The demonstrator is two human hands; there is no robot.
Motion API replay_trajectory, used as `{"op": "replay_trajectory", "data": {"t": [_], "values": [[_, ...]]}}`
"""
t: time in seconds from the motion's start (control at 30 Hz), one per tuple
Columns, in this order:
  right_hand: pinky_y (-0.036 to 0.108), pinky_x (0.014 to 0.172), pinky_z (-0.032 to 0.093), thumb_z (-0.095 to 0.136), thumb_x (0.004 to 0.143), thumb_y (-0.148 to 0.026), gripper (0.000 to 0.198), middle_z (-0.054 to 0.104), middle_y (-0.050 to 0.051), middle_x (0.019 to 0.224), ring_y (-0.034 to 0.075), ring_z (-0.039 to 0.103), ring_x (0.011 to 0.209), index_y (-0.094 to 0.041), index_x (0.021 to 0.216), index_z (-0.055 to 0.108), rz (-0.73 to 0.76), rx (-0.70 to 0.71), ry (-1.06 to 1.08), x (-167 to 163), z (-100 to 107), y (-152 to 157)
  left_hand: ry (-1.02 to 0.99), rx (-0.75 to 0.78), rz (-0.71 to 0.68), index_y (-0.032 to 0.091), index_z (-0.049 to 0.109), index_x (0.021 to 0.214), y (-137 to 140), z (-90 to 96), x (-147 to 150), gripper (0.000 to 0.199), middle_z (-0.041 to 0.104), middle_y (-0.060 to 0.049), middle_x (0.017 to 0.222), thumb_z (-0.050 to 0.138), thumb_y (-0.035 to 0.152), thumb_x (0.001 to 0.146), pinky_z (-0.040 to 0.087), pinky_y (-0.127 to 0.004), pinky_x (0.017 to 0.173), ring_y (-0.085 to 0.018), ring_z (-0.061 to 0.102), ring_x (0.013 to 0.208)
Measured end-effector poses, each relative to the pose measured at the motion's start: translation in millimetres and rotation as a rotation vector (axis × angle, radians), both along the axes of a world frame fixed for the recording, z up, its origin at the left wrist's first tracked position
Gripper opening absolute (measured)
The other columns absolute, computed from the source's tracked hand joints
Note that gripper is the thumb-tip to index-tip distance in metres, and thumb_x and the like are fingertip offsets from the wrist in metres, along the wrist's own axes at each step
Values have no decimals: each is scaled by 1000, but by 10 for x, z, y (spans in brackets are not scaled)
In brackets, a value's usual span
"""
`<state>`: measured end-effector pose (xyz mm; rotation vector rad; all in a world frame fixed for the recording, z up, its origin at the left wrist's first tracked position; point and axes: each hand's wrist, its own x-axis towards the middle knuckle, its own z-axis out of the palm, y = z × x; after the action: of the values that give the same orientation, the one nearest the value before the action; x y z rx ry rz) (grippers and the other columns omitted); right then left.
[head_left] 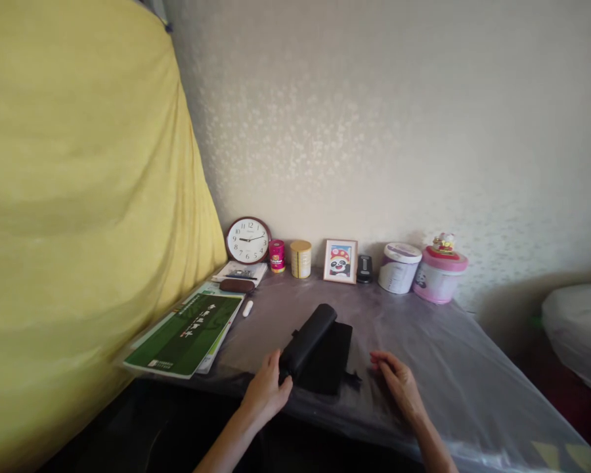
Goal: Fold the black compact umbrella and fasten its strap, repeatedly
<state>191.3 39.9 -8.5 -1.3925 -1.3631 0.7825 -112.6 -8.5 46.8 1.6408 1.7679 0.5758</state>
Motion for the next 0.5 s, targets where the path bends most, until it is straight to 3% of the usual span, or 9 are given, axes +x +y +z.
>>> {"op": "replay_trajectory", "data": {"t": [0.13,0.2,0.27,0.37,0.5], "values": [[33,71,52,51,75,-46,35,71,7,81,21,67,73,-18,90,67,15,13,-31,2,4,-3,268,171,-21,30,4,142,-73,-11,30,71,-2,-12,152,38,13,82,38,-45,93,-32,46,118],[33,71,52,50,74,-46,36,71,7,81,21,67,73,-18,89,67,18,12,-42,-4,21,-11,399,211,-107,36,4,140,-70,-45,41,81,-7,-9,152,41,5,75,40,-43,90,-30,49,115],[33,71,52,49,73,-45,36,71,8,81,21,67,72,-18,89,67,18,11,-42,-13,45,-21,398,200,-155,37,6,140,-33,-79,40,91,-7,-8,152,43,-2,67,39,-43,92,-32,45,119],[34,71,52,49,72,-45,36,71,8,80,22,67,72,-18,87,67,21,10,-44,-26,77,-31,281,185,-164,37,9,140,51,-87,3,95,4,-7,152,43,-5,62,36,-43,96,-32,41,123],[34,70,53,49,70,-45,35,72,8,80,22,68,71,-19,85,68,23,20,-46,-22,79,-21,117,163,-165,29,12,141,114,5,-92,86,36,-10,140,47,4,66,43,-32,90,-21,56,106]]}}
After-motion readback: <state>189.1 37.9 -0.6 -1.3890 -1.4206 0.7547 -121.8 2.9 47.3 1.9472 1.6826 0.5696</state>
